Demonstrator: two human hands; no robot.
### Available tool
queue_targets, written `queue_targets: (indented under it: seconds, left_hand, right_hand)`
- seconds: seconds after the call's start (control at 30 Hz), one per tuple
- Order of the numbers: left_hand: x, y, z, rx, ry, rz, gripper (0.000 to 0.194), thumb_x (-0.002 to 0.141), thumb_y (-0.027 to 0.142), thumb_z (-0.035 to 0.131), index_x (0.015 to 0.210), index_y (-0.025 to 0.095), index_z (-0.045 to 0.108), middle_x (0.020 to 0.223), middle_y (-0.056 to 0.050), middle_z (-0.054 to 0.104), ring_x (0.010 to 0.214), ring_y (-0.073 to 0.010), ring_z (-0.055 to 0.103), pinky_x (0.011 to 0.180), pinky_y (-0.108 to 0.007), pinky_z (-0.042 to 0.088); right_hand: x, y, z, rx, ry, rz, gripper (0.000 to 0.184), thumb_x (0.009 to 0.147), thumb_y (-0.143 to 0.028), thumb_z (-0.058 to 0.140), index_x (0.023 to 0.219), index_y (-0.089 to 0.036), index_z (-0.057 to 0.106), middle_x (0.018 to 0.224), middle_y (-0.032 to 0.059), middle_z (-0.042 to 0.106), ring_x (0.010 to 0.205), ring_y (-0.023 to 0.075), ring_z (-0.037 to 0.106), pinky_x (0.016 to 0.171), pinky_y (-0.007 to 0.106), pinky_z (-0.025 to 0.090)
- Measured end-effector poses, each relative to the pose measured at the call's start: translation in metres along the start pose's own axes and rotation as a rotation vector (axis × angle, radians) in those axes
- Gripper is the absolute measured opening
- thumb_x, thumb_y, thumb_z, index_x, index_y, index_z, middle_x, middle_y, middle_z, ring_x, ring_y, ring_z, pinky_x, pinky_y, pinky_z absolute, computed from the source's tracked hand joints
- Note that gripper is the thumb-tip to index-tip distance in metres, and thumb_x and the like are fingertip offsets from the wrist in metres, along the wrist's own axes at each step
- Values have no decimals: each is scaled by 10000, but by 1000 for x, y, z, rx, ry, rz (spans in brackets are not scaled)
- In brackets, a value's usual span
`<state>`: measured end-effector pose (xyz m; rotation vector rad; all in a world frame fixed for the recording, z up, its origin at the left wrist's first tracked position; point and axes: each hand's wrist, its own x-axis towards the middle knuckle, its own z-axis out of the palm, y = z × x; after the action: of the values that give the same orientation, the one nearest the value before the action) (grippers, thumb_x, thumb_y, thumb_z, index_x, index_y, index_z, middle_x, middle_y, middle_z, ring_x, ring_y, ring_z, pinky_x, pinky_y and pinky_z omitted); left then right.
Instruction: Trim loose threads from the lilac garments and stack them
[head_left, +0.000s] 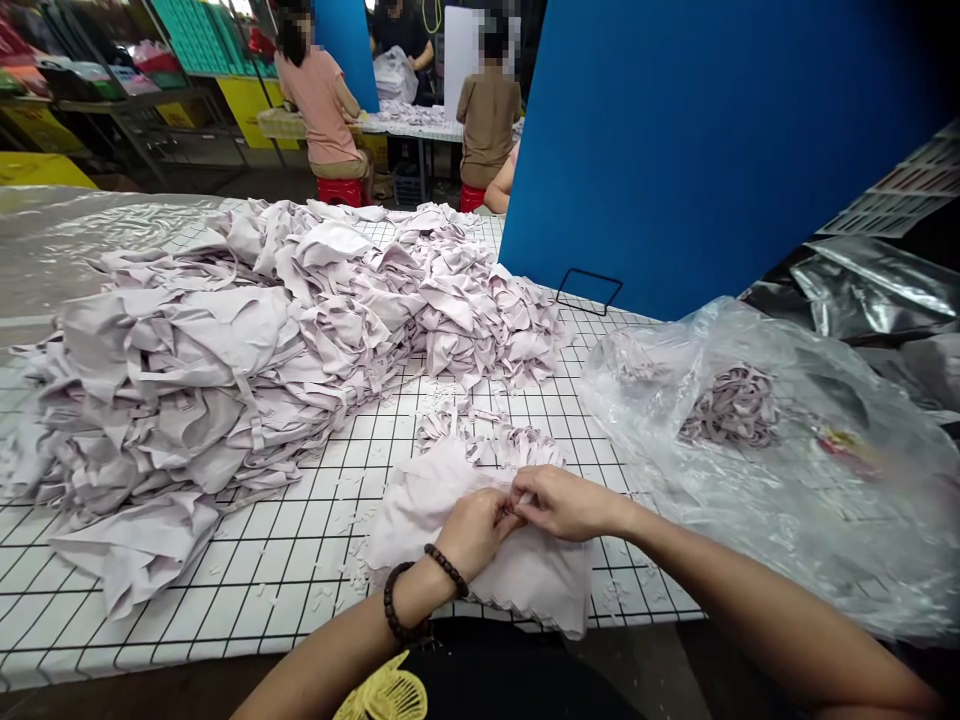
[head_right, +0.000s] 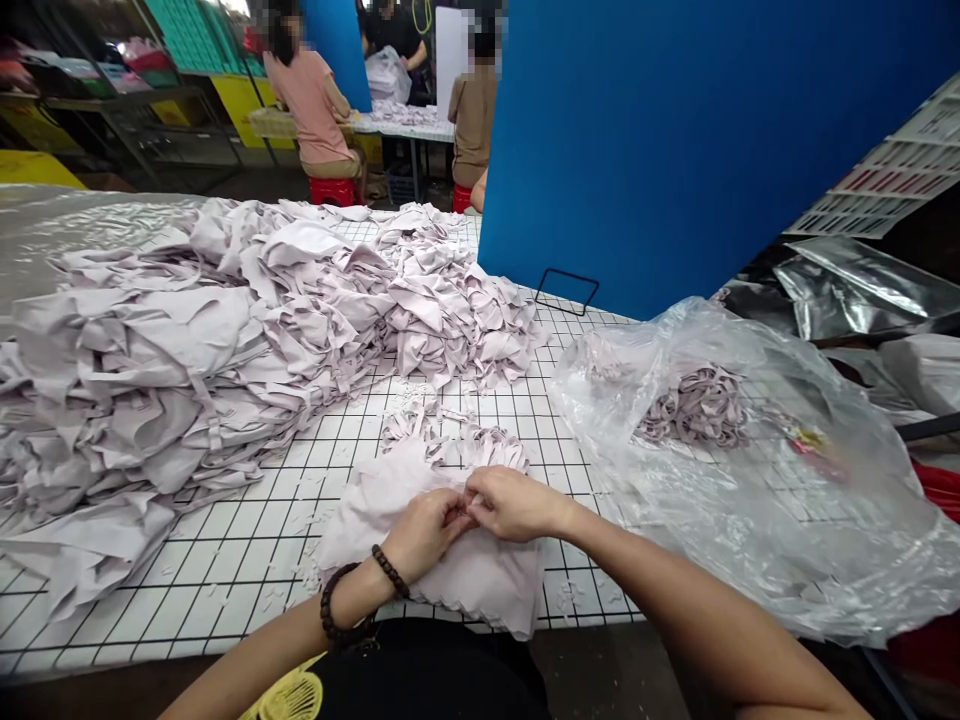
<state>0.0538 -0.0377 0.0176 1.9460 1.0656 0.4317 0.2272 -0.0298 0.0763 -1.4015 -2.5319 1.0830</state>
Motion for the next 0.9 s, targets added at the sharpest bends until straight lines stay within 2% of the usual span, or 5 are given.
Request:
queue_targets:
  seconds: [0.3, 0.43, 0.53, 0.7, 0.9]
  left_hand:
    - [-11, -9, 0, -326, 45, -61, 491, 718, 404, 687, 1110, 193, 480, 773, 24, 552, 578, -94, 490, 540, -214, 395]
    - [-17, -10, -3, -694, -62, -129, 391, 763, 417, 642, 1019, 179, 466, 829, -5, 551, 535, -78, 534, 486, -205, 417]
    - [-17, -9, -8, -1040, -124, -163, 364, 773, 397, 644, 989, 158, 473, 896, -42, 571, 624, -117, 616, 572, -246, 485]
    - [-19, -16, -24, -1455, -63, -233, 407, 856, 333, 549, 1208, 188, 404, 1054, -100, 595, 771, -164, 660, 715, -300, 496]
    - [-17, -28, -33, -1689, -83, -282, 483, 872, 328, 491, 1309, 202, 327, 1033, -92, 622, 777, -189, 660, 763, -348, 480]
  right_hand:
    - [-21, 40, -42, 22, 59, 198, 339, 754, -170, 556, 1091, -208, 576, 977, 51, 598, 843, 177, 557, 708, 262, 416]
    - [12, 42, -62, -58, 186, 168, 404, 702, -175, 607, 1106, -199, 596, 1077, 79, 568, 839, 172, 554, 726, 271, 411]
    - [69, 31, -51, 199, 208, 169, 192, 777, -289, 573, 886, -160, 665, 871, 56, 640, 643, 122, 532, 576, 236, 397]
    - [151, 20, -2, 868, 208, 534, 319, 671, -394, 713, 562, -140, 553, 402, -32, 484, 327, 41, 297, 342, 203, 158]
    - [157, 27, 4, 1188, 295, 453, 282, 683, -344, 688, 687, -190, 452, 439, -123, 302, 340, 25, 166, 322, 176, 87]
